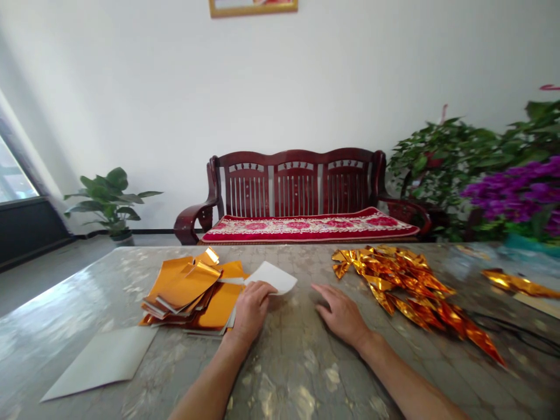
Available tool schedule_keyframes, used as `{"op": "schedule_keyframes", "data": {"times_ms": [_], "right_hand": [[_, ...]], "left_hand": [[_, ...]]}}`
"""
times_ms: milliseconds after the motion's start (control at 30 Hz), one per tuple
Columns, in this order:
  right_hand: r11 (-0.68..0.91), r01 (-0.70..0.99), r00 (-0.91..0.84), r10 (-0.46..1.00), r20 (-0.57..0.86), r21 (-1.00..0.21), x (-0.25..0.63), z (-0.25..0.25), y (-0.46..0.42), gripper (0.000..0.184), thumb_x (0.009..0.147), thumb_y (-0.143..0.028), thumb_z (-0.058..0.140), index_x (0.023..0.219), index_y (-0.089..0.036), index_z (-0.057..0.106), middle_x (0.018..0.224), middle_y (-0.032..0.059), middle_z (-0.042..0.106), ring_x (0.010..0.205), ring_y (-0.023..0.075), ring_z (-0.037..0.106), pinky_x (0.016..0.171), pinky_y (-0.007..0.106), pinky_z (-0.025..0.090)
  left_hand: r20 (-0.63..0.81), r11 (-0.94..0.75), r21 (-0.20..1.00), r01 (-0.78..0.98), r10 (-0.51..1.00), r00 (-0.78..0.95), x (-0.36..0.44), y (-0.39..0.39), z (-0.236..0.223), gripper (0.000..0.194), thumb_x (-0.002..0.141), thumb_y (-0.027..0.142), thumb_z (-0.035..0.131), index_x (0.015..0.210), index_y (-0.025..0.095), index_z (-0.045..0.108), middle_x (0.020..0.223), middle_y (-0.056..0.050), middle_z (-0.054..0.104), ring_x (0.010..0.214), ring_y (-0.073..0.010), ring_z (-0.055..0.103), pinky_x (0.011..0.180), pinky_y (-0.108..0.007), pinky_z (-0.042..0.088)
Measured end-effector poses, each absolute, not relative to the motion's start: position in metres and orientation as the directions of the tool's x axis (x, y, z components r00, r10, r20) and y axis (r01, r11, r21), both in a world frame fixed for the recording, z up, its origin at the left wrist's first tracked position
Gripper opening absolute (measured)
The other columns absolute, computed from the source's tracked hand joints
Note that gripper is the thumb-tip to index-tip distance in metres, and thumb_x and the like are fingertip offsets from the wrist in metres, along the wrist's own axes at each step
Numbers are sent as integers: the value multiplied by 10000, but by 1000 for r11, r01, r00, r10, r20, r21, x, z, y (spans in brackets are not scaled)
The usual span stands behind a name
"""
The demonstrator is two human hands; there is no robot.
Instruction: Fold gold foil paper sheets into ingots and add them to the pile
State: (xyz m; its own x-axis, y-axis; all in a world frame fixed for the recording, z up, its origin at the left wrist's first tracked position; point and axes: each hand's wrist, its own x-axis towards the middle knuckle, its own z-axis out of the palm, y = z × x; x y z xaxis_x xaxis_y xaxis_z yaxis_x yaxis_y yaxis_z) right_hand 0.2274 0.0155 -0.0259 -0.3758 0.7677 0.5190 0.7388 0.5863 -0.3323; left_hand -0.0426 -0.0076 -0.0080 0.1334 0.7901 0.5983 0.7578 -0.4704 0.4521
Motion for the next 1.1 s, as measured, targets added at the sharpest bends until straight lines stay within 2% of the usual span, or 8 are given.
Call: {"op": "schedule_keyframes", "data": {"times_ms": [133, 233, 367, 500, 600, 733, 933, 1100], "right_hand": [[659, 691, -420, 701, 576, -297, 224, -21, 10, 718, 729, -95, 595, 1425, -217, 464, 1437, 84, 517, 1305, 240, 480, 1117, 421, 378], [689, 676, -472, 678, 563, -263, 224, -20, 6, 622, 738, -66, 580, 1337, -230, 548, 1400, 75, 550, 1263, 230, 514, 1078, 406, 405], [738, 635, -557, 641, 527, -226, 224, -22, 3, 407, 800, -82, 591, 1172, -237, 651, 1222, 54, 670, 1122, 220, 596, 976, 377, 451], [765, 618, -601, 608, 519, -182, 224, -24, 3, 183, 879, -126, 586, 964, -235, 706, 971, 30, 731, 913, 197, 645, 841, 334, 467], [743, 647, -583, 628, 516, -173, 223, -24, 4, 161, 930, -184, 564, 877, -232, 708, 857, 24, 722, 830, 187, 643, 778, 313, 458], [700, 688, -537, 669, 515, -192, 223, -24, 4, 175, 937, -187, 556, 852, -229, 703, 843, 25, 715, 829, 185, 638, 772, 301, 450], [672, 711, -526, 704, 478, -206, 223, -21, 3, 161, 952, -213, 550, 893, -229, 700, 884, 21, 717, 864, 185, 630, 793, 299, 437], [657, 724, -525, 723, 449, -210, 222, -14, 0, 246, 989, -259, 491, 851, -213, 690, 870, 30, 704, 865, 179, 613, 798, 295, 428]], "left_hand": [[569, -604, 580, 546, 781, 260, -27, -5, -21, 303, 822, 0, 507, 906, 217, 701, 983, -25, 712, 970, -147, 629, 889, -253, 480], [517, -602, 623, 499, 796, 314, -23, -3, -29, 261, 843, 31, 522, 895, 213, 702, 992, -27, 722, 963, -146, 644, 894, -255, 489], [431, -562, 643, 520, 827, 361, -21, -5, -31, 168, 890, 128, 563, 908, 219, 704, 960, -15, 726, 916, -144, 657, 850, -239, 501], [393, -547, 573, 611, 837, 381, -19, -6, -28, 159, 905, 171, 578, 953, 231, 716, 1002, -13, 735, 965, -160, 660, 883, -255, 498], [391, -569, 479, 668, 820, 418, -18, -8, -25, 160, 924, 232, 576, 975, 236, 728, 1077, -29, 728, 1038, -182, 646, 938, -284, 485], [400, -589, 428, 685, 804, 440, -16, -10, -21, 207, 959, 295, 535, 986, 245, 734, 1124, -31, 709, 1065, -178, 626, 959, -288, 468], [366, -552, 392, 736, 828, 426, -15, -13, -15, 289, 992, 307, 454, 909, 231, 720, 932, -30, 710, 932, -178, 623, 838, -276, 466], [354, -516, 386, 765, 848, 393, -15, -12, -15, 309, 985, 323, 456, 830, 220, 702, 875, -33, 692, 885, -179, 609, 783, -272, 438]]}}
